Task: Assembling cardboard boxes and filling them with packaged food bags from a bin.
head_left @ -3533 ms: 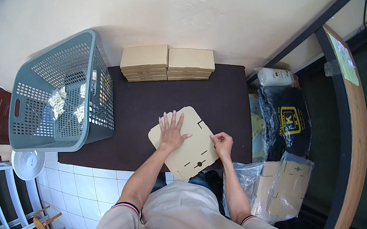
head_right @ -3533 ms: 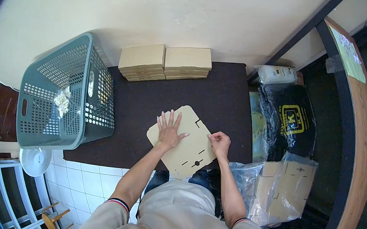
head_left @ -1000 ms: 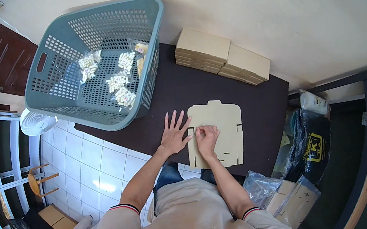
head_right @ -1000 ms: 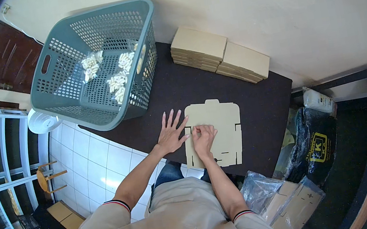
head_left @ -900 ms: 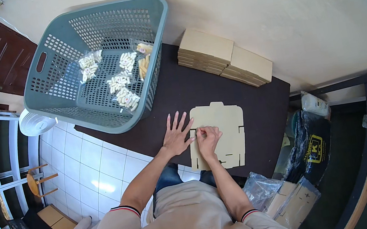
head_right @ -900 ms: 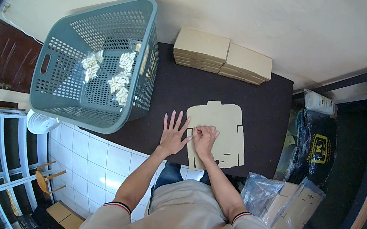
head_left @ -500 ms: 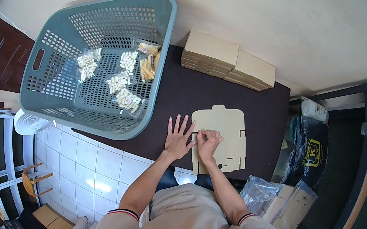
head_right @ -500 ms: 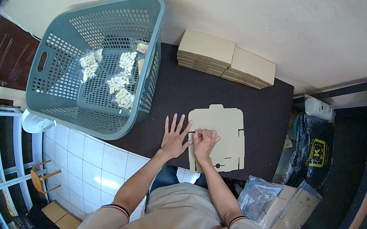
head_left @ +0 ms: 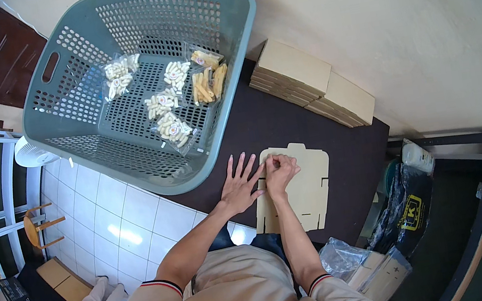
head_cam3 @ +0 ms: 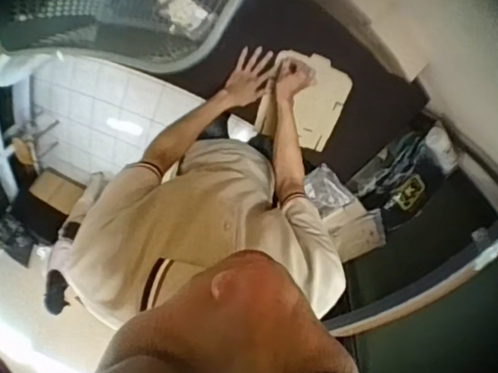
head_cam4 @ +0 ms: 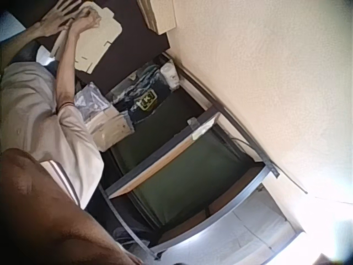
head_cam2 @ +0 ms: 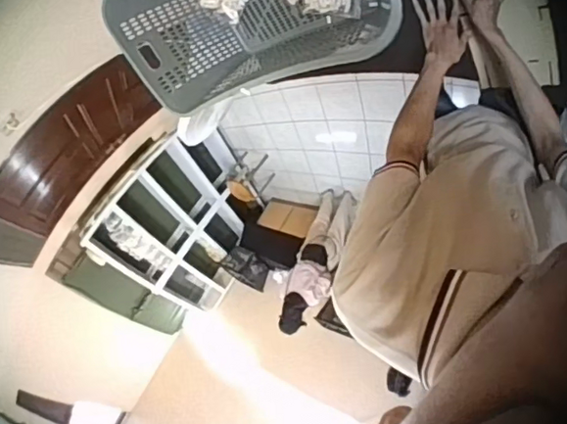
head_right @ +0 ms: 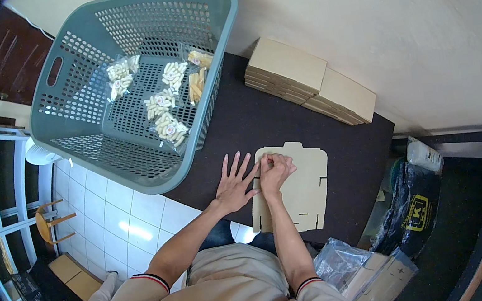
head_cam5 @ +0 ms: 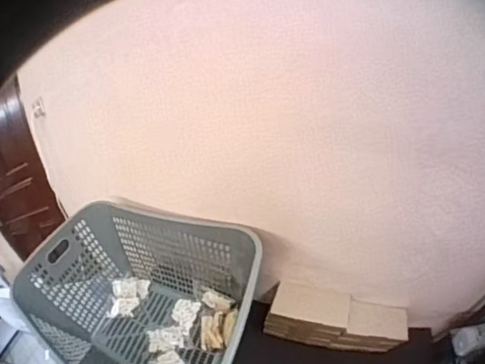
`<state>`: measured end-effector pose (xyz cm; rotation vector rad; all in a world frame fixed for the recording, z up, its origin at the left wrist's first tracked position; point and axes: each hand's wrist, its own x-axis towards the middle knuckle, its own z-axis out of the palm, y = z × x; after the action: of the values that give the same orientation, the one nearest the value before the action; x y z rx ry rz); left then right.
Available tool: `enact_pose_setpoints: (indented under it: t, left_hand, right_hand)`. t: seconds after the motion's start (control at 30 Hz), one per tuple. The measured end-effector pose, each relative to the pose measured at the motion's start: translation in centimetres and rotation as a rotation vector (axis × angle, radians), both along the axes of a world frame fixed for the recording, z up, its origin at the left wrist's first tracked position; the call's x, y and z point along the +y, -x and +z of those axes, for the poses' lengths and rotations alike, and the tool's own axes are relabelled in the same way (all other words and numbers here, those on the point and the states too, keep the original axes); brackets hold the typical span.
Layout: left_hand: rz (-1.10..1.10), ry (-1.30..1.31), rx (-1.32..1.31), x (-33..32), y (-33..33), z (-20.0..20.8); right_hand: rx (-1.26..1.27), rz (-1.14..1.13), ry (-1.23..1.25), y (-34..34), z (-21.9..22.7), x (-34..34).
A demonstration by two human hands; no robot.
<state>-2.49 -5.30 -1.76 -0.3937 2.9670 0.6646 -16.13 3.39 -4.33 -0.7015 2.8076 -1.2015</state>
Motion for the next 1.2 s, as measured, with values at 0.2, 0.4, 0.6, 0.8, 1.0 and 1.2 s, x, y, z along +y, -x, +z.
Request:
enact_pose_setpoints:
  t: [0.2,0.4,0.6,0.8,1.0,1.2]
  left_hand:
    - [-0.003,0.011,-0.003,0.2,0.3,0.5]
    - [0.059,-0.037,0.076,0.5,-0.2,0.2]
    - [0.225,0.019,0.084,3.4,-1.0,0.4]
    - [0.382,0.158,0.001,5.0,0.8,1.5]
    - [0.511,0.153,-0.034,6.4,0.5,1.2]
    - [0.526,0.129,0.101,6.9,4.6,4.6]
  right_hand:
    - [0.041,-0.009,-0.094,4.2,-0.1,-2.3]
    - [0.032,-0.006,-0.321,9.2,2.6,3.2]
    - [-0.160,0.270,-0.542,13.1,5.4,6.3]
    - [-0.224,0.305,-0.608,15.3,3.9,8.8]
    - [-0.297,0.204,-0.356,13.5,6.5,10.3]
    - [-0.562,0.211,-0.153,16.7,5.7,14.7]
